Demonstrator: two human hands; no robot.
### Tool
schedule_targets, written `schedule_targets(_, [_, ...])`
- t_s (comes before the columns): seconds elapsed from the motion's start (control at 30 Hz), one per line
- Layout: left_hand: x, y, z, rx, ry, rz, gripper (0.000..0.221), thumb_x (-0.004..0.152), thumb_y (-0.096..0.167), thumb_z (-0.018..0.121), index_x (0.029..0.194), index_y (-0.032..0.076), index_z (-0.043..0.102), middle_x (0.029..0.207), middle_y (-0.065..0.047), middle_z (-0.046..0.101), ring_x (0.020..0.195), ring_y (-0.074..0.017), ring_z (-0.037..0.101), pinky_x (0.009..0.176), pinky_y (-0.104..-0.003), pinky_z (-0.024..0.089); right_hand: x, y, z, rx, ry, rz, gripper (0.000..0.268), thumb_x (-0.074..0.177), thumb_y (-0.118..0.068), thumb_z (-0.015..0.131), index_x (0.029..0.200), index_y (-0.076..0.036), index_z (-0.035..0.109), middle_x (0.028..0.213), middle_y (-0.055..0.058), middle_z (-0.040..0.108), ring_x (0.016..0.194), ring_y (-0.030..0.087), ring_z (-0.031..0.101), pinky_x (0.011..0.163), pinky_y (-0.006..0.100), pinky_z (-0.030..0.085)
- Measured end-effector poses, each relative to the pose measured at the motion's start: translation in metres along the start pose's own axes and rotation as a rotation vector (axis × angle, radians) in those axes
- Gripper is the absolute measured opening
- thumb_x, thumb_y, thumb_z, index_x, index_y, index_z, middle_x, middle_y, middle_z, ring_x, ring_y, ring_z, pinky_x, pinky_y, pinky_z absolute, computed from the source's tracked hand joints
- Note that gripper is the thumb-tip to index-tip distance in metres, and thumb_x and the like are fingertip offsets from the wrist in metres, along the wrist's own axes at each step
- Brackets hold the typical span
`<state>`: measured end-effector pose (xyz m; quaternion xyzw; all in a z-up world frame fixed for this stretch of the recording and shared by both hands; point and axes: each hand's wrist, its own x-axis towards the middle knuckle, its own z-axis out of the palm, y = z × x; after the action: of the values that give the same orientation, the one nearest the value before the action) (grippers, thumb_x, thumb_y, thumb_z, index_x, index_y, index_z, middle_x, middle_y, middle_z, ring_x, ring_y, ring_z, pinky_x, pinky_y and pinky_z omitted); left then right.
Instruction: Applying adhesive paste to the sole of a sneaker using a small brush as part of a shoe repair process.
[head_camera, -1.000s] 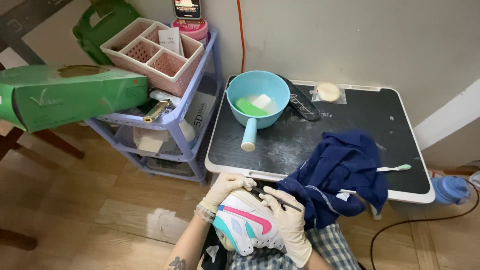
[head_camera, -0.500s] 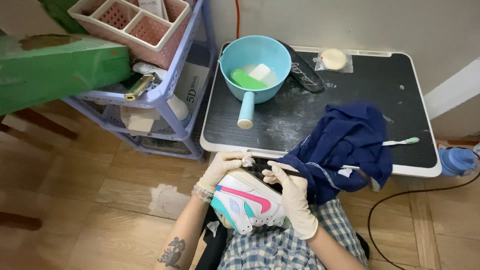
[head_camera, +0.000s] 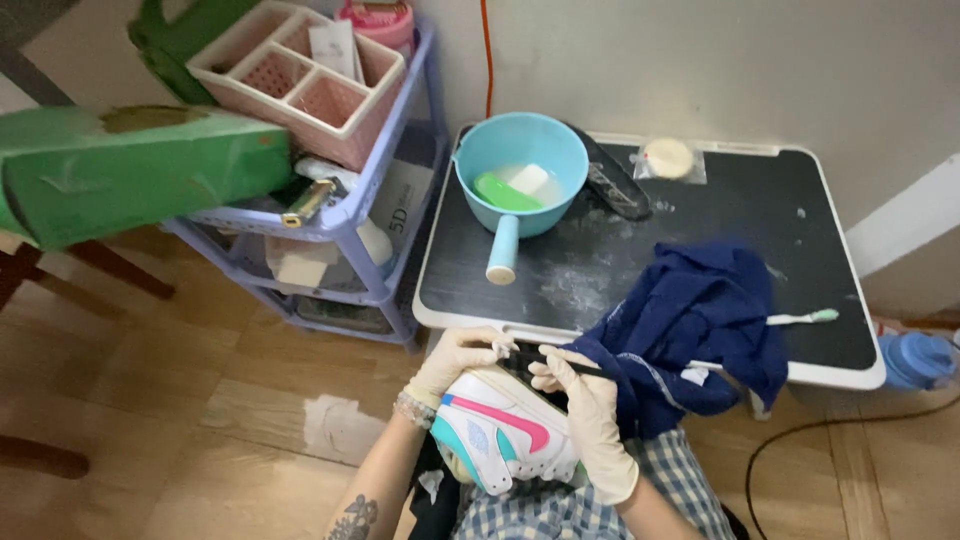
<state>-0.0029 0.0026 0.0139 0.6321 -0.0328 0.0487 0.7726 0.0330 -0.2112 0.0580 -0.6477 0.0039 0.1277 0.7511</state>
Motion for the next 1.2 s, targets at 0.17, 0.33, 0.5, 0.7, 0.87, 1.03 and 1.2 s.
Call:
schedule_targets(0.17, [0.0, 0.001, 0.002, 0.051, 0.015, 0.024, 0.026, 0.083, 0.024, 0.075, 0.098, 0.003, 0.08, 0.104, -0.009, 0.079, 0.103, -0.0172, 0.069, 0.101, -0.033, 0.05, 0.006, 0.022, -0.003, 0.054, -0.056, -0.007, 0.031, 0.088, -0.01, 0.073, 0.11, 0.012, 0.074, 0.086, 0.033, 0.078, 0.063, 0.031, 0.075, 0.064, 0.032, 0.064])
schedule_targets(0.33, [0.0, 0.005, 0.007, -0.035, 0.066, -0.003, 0.022, 0.085, 0.024, 0.072, 0.083, 0.003, 0.075, 0.097, -0.016, 0.078, 0.098, -0.0235, 0.072, 0.099, -0.035, 0.051, 0.004, 0.032, -0.017, 0.001, -0.103, -0.216, 0.022, 0.089, -0.002, 0.071, 0.107, 0.009, 0.077, 0.097, 0.019, 0.079, 0.076, 0.029, 0.082, 0.07, 0.031, 0.068])
schedule_targets(0.5, [0.001, 0.003, 0.006, -0.001, 0.067, 0.024, 0.025, 0.087, 0.026, 0.073, 0.091, 0.002, 0.079, 0.1, -0.012, 0.077, 0.1, -0.0206, 0.07, 0.1, -0.034, 0.049, -0.004, 0.027, -0.018, -0.054, -0.12, -0.347, 0.024, 0.088, -0.005, 0.072, 0.11, 0.004, 0.077, 0.083, 0.021, 0.082, 0.072, 0.022, 0.081, 0.072, 0.03, 0.067])
schedule_targets(0.7, [0.001, 0.001, 0.005, 0.007, 0.058, 0.025, 0.023, 0.086, 0.023, 0.073, 0.091, 0.001, 0.08, 0.101, -0.012, 0.078, 0.102, -0.0209, 0.07, 0.101, -0.034, 0.05, -0.016, 0.008, -0.007, -0.241, -0.096, -0.577, 0.023, 0.086, -0.007, 0.077, 0.108, -0.003, 0.08, 0.077, 0.006, 0.079, 0.068, 0.011, 0.074, 0.072, 0.023, 0.063])
schedule_targets(0.87, [0.002, -0.006, 0.003, -0.007, 0.055, 0.041, 0.021, 0.085, 0.022, 0.075, 0.088, 0.001, 0.08, 0.099, -0.011, 0.077, 0.101, -0.0202, 0.069, 0.101, -0.034, 0.05, -0.017, 0.005, -0.007, -0.239, -0.087, -0.673, 0.022, 0.085, -0.005, 0.077, 0.107, -0.002, 0.079, 0.082, 0.008, 0.08, 0.073, 0.012, 0.075, 0.075, 0.023, 0.065])
schedule_targets(1.03, [0.002, 0.0, 0.007, -0.041, 0.075, -0.001, 0.023, 0.082, 0.021, 0.074, 0.088, -0.001, 0.079, 0.099, -0.015, 0.078, 0.1, -0.0227, 0.071, 0.099, -0.035, 0.051, -0.02, 0.011, -0.009, -0.285, -0.097, -0.772, 0.025, 0.081, 0.0, 0.08, 0.107, -0.002, 0.079, 0.101, 0.009, 0.081, 0.091, 0.014, 0.077, 0.087, 0.024, 0.064])
schedule_targets(1.2, [0.003, -0.006, 0.004, -0.055, 0.066, 0.014, 0.022, 0.083, 0.019, 0.074, 0.09, -0.001, 0.079, 0.099, -0.014, 0.078, 0.098, -0.0221, 0.071, 0.096, -0.034, 0.052, -0.019, 0.007, -0.006, -0.327, -0.123, -0.858, 0.026, 0.084, -0.001, 0.078, 0.11, -0.004, 0.078, 0.103, 0.007, 0.081, 0.092, 0.014, 0.077, 0.091, 0.025, 0.062])
